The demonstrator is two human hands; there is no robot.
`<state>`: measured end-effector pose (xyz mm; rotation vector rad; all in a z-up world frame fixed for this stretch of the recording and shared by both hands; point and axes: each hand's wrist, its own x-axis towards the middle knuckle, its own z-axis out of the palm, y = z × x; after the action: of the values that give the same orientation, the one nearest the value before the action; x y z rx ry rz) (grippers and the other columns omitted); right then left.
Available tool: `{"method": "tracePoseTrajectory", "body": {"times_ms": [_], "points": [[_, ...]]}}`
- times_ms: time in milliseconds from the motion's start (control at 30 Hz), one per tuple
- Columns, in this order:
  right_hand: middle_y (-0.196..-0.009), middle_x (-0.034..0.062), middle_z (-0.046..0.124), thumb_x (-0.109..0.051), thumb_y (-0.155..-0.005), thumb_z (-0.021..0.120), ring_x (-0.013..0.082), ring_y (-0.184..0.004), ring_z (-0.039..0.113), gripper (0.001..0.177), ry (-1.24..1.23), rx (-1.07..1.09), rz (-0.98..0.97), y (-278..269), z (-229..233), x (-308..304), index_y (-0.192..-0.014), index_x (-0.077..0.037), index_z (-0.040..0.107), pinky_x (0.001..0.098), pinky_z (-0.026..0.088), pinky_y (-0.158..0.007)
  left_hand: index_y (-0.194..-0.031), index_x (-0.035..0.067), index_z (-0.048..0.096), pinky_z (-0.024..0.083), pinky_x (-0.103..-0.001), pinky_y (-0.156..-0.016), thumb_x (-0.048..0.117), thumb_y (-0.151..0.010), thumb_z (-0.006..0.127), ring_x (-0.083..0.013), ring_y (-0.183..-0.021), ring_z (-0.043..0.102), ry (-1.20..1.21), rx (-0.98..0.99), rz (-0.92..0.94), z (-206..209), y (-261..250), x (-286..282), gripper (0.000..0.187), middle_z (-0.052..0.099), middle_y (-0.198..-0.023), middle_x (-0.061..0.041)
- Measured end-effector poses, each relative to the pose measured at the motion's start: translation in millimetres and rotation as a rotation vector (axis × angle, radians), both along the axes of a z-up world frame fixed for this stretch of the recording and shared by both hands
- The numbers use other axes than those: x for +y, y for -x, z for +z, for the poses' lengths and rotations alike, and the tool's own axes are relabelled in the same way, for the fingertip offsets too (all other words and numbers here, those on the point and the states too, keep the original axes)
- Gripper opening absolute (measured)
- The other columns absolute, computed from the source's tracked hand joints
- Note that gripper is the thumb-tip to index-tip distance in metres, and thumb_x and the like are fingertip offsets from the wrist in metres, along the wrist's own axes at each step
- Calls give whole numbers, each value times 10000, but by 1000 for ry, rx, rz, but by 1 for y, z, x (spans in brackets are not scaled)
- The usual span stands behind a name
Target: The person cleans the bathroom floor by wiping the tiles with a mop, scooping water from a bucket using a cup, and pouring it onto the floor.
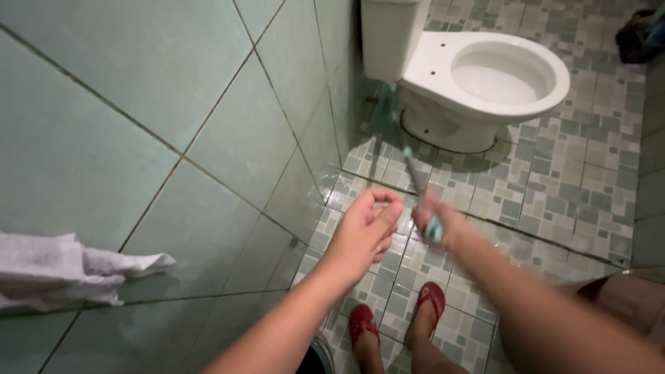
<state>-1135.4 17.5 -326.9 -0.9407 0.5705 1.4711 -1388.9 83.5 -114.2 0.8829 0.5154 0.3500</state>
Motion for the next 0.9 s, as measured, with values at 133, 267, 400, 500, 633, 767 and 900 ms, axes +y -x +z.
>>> {"method": "tracePoseTrajectory", "body": {"times_ms": [133, 267, 400, 500, 633, 767, 900], "points": [[-577, -20, 452, -421, -974, 574, 68, -426, 418, 146, 9, 153, -79, 92, 77, -57, -896, -304, 615, 190, 391, -336, -1009, 110, 555, 235, -200, -450, 319, -1048, 550, -27, -538, 338, 28, -14, -30, -7, 5, 9, 213, 417, -703, 54], [-587, -22, 440, -443, -1012, 580, 72, -439, 419, 292, 52, 193, -68, 70, 80, -37, -859, -198, 538, 190, 372, -342, -890, 116, 505, 246, -208, -469, 389, -1082, 469, -42, -552, 341, 54, -51, -54, -10, 6, 18, 336, 394, -690, 48], [-569, -32, 408, -479, -1014, 583, 88, -441, 429, 434, -79, 190, 50, -27, 27, 50, -798, -143, 413, 231, 380, -345, -852, 120, 460, 232, -215, -451, 368, -1074, 475, -48, -531, 323, 32, -50, -82, -13, 4, 19, 333, 381, -666, 41], [-583, -30, 410, -480, -1017, 573, 74, -453, 434, 404, -32, 108, 38, -54, 6, 68, -826, -150, 440, 208, 385, -356, -817, 126, 439, 227, -222, -433, 375, -1075, 462, -50, -510, 318, 20, -43, -85, -13, 3, 17, 359, 384, -647, 37], [-583, -33, 414, -493, -1021, 572, 88, -455, 433, 384, 14, -100, 70, 5, 22, 21, -851, -164, 470, 227, 360, -353, -782, 123, 432, 226, -221, -429, 384, -1084, 452, -48, -499, 317, 22, -11, -68, -12, 9, 9, 400, 396, -637, 37], [-552, -47, 406, -386, -1013, 507, 65, -396, 383, 123, 54, 74, 55, 119, 107, -75, -966, -363, 618, 204, 341, -321, -788, 119, 452, 226, -229, -432, 359, -1069, 456, -55, -498, 321, 32, -11, -46, -12, 10, 12, 369, 407, -639, 36], [-589, -31, 400, -348, -1035, 487, 87, -435, 398, 209, 213, 28, 20, 133, 135, -76, -1019, -405, 687, 219, 366, -362, -800, 127, 450, 220, -224, -450, 313, -1055, 452, -46, -525, 314, 26, -10, -66, -5, 15, 19, 316, 387, -647, 48]]}}
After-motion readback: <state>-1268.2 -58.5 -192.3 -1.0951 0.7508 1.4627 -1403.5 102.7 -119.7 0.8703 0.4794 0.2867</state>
